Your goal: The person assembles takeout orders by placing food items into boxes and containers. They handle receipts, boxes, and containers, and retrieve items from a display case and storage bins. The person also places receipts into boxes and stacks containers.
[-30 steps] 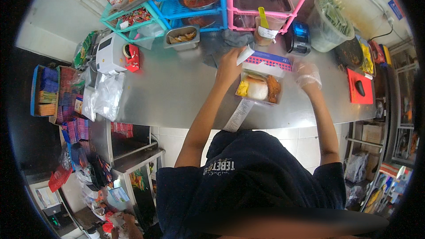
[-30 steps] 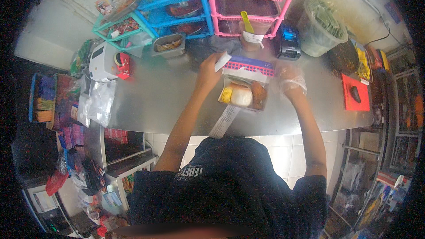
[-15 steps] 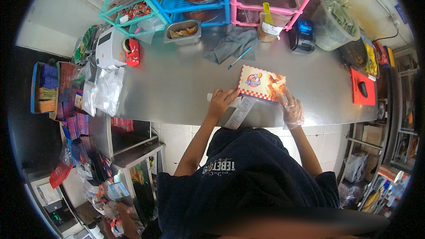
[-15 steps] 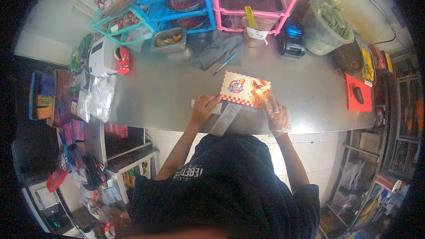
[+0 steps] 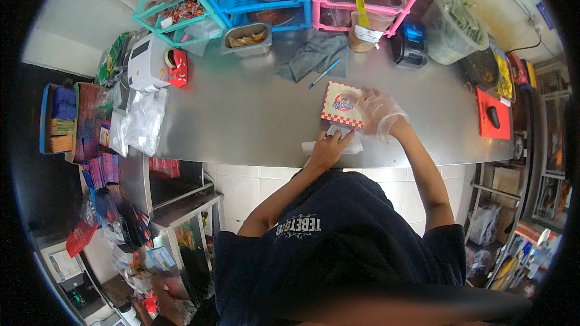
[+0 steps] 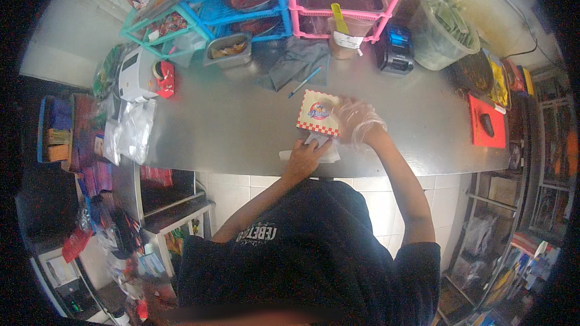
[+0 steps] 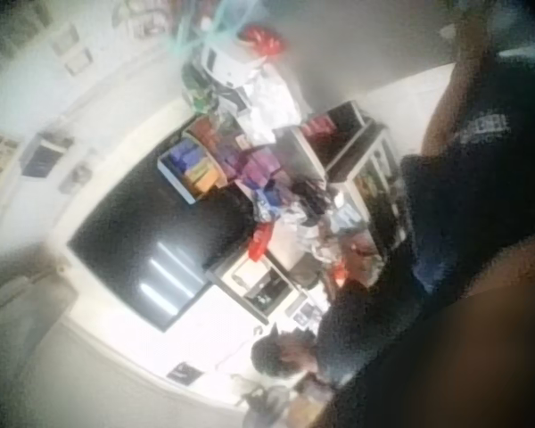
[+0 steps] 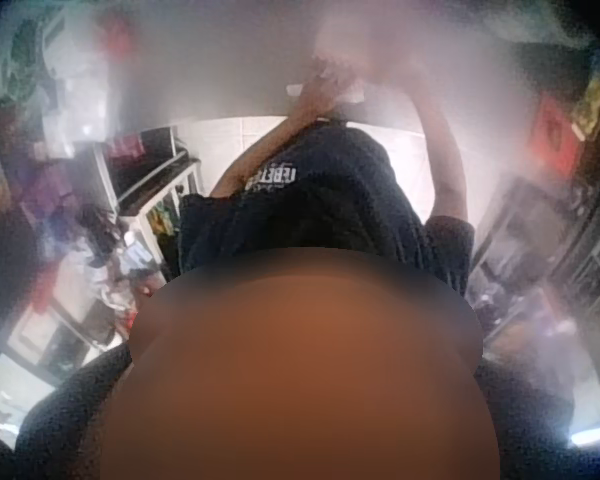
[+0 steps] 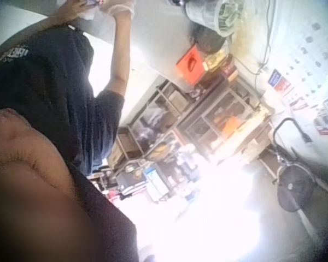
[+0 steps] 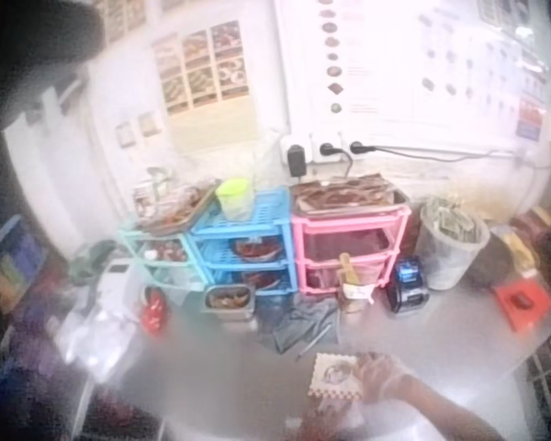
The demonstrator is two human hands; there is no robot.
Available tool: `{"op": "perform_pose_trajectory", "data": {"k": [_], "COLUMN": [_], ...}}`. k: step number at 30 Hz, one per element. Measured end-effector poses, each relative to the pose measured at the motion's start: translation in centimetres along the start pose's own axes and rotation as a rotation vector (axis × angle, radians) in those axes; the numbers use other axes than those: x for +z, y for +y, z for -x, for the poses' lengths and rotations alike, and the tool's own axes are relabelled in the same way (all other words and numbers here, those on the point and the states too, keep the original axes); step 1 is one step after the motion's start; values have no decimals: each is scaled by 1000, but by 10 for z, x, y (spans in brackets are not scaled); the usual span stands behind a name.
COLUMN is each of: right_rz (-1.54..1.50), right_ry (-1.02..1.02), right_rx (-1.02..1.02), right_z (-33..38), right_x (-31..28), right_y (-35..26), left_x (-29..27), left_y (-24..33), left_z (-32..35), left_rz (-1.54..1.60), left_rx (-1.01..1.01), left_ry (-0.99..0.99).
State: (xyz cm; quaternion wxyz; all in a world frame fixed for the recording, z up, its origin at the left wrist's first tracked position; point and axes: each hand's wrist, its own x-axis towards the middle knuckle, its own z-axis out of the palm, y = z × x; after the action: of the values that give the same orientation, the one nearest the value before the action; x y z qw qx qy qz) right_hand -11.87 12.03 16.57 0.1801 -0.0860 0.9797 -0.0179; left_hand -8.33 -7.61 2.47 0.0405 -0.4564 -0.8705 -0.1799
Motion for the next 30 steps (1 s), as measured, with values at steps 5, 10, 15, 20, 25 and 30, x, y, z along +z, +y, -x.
{"op": "perform_pose_trajectory", "data": {"k": [5, 10, 15, 20, 25, 30], "right_rz": [-11, -31, -53, -54, 0, -44], "right_ry": [10, -15, -36, -49, 0, -50], "right_rx": [-29, -28, -35, -10, -71, -37], "right_z": [1, -1, 0, 2, -1, -5], "right_x": [2, 2, -3, 2, 9, 9], "right_y": [2, 2, 1, 2, 7, 7], "left_x": [9, 14, 14, 12, 10, 13], "left_y": [0, 2, 7, 10, 14, 16], "left_z": [5, 4, 3, 0, -4, -8], "left_rz": [-59, -70, -109, -158, -156, -120], "left_rx": [-19, -31, -96, -104, -101, -114], "left_ry": [135, 190, 148, 178, 159, 154]}}
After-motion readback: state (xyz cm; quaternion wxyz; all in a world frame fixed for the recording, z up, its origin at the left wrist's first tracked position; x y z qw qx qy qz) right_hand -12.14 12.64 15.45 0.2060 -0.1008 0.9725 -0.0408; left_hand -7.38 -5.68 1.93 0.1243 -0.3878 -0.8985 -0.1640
